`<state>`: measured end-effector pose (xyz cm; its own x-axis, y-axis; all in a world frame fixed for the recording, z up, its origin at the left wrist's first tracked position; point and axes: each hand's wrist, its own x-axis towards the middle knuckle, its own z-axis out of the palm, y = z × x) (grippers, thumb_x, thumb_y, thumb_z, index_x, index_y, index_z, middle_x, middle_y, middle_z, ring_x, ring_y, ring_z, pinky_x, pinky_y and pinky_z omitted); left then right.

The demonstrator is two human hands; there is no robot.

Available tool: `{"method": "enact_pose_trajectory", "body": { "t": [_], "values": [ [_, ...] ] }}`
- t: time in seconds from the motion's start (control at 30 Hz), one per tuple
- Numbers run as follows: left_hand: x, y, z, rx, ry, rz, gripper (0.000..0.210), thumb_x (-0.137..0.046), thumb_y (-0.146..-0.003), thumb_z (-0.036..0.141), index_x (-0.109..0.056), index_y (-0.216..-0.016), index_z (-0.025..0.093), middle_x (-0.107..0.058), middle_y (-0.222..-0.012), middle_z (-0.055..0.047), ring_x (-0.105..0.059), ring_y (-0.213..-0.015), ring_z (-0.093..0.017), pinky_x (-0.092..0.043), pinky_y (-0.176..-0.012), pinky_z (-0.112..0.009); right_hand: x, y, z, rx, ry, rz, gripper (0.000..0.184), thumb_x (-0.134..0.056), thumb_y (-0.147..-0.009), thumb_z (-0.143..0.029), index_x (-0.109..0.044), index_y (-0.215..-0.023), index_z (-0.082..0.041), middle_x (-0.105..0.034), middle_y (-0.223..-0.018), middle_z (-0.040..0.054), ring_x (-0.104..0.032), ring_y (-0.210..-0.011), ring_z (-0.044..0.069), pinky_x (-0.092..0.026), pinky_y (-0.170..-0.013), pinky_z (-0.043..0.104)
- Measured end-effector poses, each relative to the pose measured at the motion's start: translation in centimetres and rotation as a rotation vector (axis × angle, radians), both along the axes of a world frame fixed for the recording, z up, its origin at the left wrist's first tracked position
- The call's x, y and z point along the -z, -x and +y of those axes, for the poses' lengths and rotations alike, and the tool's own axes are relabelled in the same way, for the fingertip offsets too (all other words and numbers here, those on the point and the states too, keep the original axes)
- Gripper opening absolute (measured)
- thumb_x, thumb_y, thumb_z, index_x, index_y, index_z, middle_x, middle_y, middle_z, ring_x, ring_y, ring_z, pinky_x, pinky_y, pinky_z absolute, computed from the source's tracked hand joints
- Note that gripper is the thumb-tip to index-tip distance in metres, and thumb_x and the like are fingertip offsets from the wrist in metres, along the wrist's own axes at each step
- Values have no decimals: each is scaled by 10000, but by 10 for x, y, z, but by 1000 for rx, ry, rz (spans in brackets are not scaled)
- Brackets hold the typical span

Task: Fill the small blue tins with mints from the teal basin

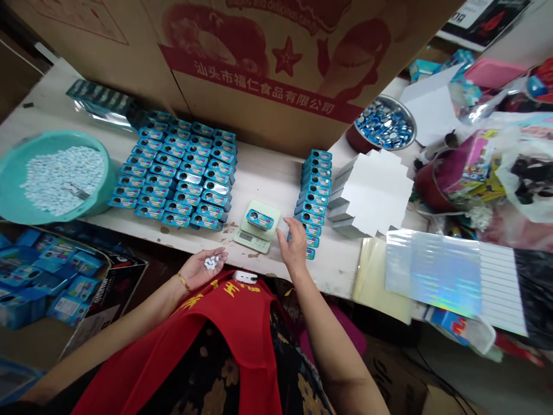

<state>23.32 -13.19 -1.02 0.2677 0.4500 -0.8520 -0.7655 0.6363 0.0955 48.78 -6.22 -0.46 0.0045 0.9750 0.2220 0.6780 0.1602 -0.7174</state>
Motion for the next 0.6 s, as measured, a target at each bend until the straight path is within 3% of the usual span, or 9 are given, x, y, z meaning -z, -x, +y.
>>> {"method": "enact_pose_trajectory", "body": {
  "t": [0.13,0.4,0.6],
  "values": [
    [4,0,-3,33,-16,-16,247,-451,-721,20,-564,-940,43,-631,-849,-156,-615,-824,-192,-509,-721,-285,-3,-6,-10,102,-25,39,260,-486,-780,-270,-555,-1020,-197,-539,-1065,85,-481,-1014,201,-442,-786,388],
    [5,5,-10,85,-93,-14,361,-443,-653,-62,-557,-972,62,-620,-961,-157,-576,-954,-210,-466,-842,-325,-3,-17,-5,137,-19,57,228,-478,-783,-256,-570,-982,-192,-548,-1028,76,-499,-976,189,-452,-763,358],
    [1,7,-9,110,-77,21,393,-448,-637,-79,-545,-996,49,-615,-966,-164,-569,-968,-212,-463,-843,-297,-1,-4,4,8,31,-47,417,-545,-735,-331,-481,-1126,-200,-475,-1145,91,-435,-1066,216,-402,-863,403]
  ]
}}
